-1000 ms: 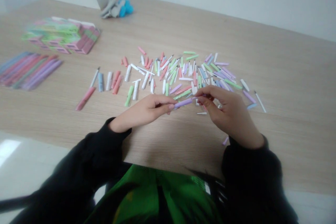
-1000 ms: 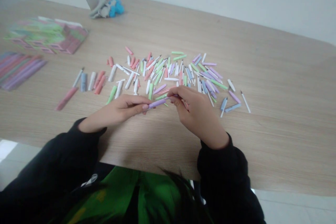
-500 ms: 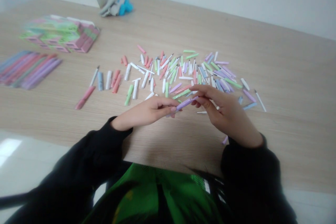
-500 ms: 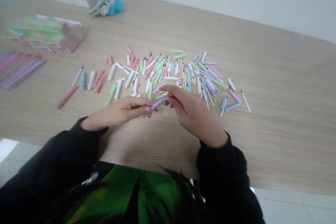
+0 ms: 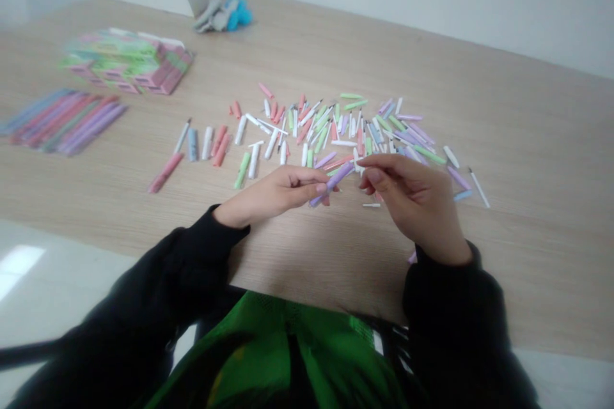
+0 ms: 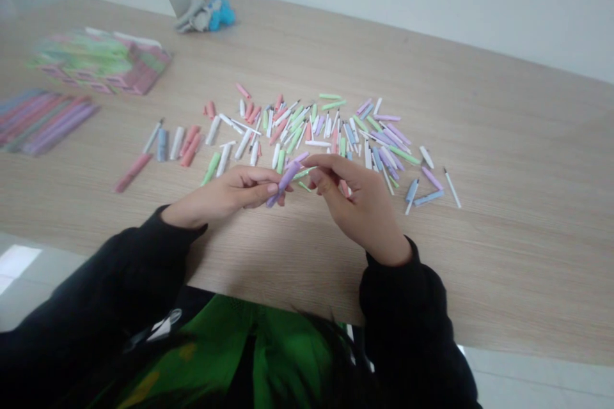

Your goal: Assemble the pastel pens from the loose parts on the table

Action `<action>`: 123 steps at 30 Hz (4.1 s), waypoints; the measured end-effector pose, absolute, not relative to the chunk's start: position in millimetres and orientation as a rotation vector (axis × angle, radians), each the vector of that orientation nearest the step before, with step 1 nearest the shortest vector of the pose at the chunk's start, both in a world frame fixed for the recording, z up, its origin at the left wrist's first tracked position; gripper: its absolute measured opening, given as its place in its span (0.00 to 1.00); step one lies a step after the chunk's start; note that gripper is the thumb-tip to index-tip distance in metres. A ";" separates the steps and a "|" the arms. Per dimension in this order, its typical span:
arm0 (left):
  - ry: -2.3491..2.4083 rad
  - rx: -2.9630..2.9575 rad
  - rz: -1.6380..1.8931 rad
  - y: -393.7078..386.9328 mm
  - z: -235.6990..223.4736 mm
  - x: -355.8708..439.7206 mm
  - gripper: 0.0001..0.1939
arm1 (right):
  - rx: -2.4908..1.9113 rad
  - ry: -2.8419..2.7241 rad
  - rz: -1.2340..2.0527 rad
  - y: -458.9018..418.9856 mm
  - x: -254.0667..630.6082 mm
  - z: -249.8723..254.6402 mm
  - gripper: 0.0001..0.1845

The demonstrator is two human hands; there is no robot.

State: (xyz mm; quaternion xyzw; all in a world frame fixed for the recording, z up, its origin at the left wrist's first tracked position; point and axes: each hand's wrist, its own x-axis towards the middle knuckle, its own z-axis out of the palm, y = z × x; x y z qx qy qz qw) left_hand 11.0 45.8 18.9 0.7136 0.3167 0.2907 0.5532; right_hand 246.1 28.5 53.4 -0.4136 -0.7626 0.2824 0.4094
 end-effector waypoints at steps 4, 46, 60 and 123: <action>0.753 1.638 0.750 46.0 20.9 11.1 0.13 | -1.042 -1.905 0.744 28.8 246.1 49.0 0.09; 1.263 1.503 1.170 44.3 30.9 -3.7 0.17 | -1.382 -2.662 0.429 145.1 200.6 -0.7 0.17; 1.270 1.538 1.161 45.0 25.8 -6.4 0.18 | -1.351 -2.499 0.285 146.2 233.9 61.7 0.15; 1.191 1.735 0.750 32.0 4.6 9.3 0.17 | -2.405 -1.313 -0.039 78.8 464.6 -19.3 0.15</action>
